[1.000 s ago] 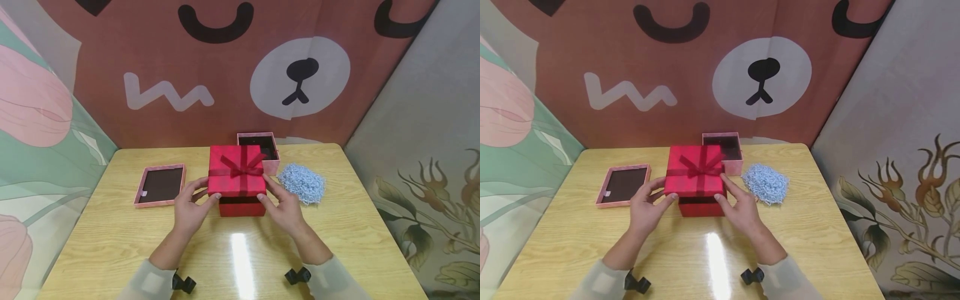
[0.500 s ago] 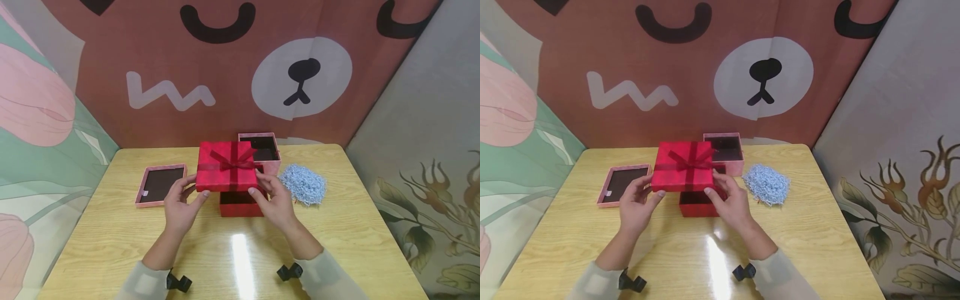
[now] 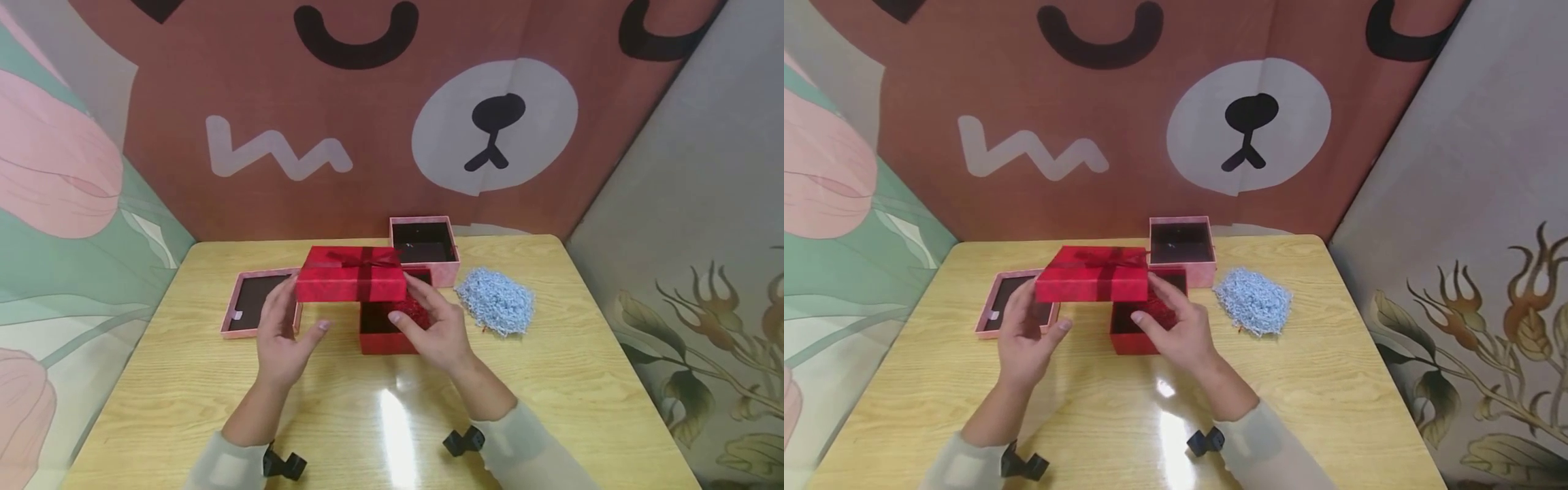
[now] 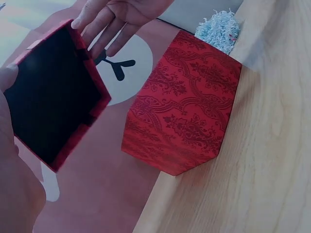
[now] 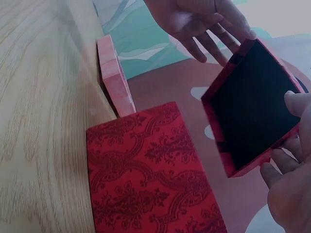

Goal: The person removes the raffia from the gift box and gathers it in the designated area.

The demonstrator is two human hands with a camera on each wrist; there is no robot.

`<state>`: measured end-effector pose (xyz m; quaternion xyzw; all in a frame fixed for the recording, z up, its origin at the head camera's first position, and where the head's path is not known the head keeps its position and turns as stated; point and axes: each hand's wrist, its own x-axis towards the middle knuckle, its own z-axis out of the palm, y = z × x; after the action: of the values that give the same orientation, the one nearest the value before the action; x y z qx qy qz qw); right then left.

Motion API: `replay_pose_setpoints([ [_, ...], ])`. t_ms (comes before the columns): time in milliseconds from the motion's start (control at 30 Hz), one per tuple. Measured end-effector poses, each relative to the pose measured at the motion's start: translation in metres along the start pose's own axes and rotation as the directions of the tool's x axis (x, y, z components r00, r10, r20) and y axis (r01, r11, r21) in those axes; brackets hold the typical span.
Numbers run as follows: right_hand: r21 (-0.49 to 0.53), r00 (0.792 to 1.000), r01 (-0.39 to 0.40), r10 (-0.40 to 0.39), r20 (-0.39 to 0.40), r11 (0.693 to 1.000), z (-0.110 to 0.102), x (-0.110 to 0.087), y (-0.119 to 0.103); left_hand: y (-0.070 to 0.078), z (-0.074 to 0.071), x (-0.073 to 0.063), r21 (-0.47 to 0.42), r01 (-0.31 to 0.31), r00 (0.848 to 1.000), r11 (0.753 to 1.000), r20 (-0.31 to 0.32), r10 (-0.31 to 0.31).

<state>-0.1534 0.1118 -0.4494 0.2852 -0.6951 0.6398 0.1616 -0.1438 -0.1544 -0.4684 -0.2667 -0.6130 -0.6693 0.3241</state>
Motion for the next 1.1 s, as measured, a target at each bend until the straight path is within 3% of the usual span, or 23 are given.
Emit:
replay_pose_setpoints([
  [233, -0.032, 0.999, 0.015, -0.013, 0.04, 0.999, 0.008, 0.0, 0.0, 0.007, -0.006, 0.004, -0.004, -0.031, 0.999, 1.0, -0.04, 0.031],
  [467, -0.142, 0.995, 0.066, -0.054, 0.081, 0.988, 0.018, -0.002, 0.003, 0.01, -0.019, 0.005, -0.005, -0.045, 0.997, 0.999, -0.056, 0.045],
  [733, -0.2, 0.985, 0.104, -0.072, 0.158, 0.974, 0.029, -0.004, 0.002, 0.016, -0.039, 0.001, -0.046, -0.013, 1.0, 0.999, -0.012, 0.013],
  [1100, -0.237, 0.966, 0.039, 0.024, 0.259, 0.971, 0.051, -0.013, 0.002, 0.024, -0.078, -0.012, -0.073, 0.086, 0.996, 0.994, 0.031, -0.084],
])
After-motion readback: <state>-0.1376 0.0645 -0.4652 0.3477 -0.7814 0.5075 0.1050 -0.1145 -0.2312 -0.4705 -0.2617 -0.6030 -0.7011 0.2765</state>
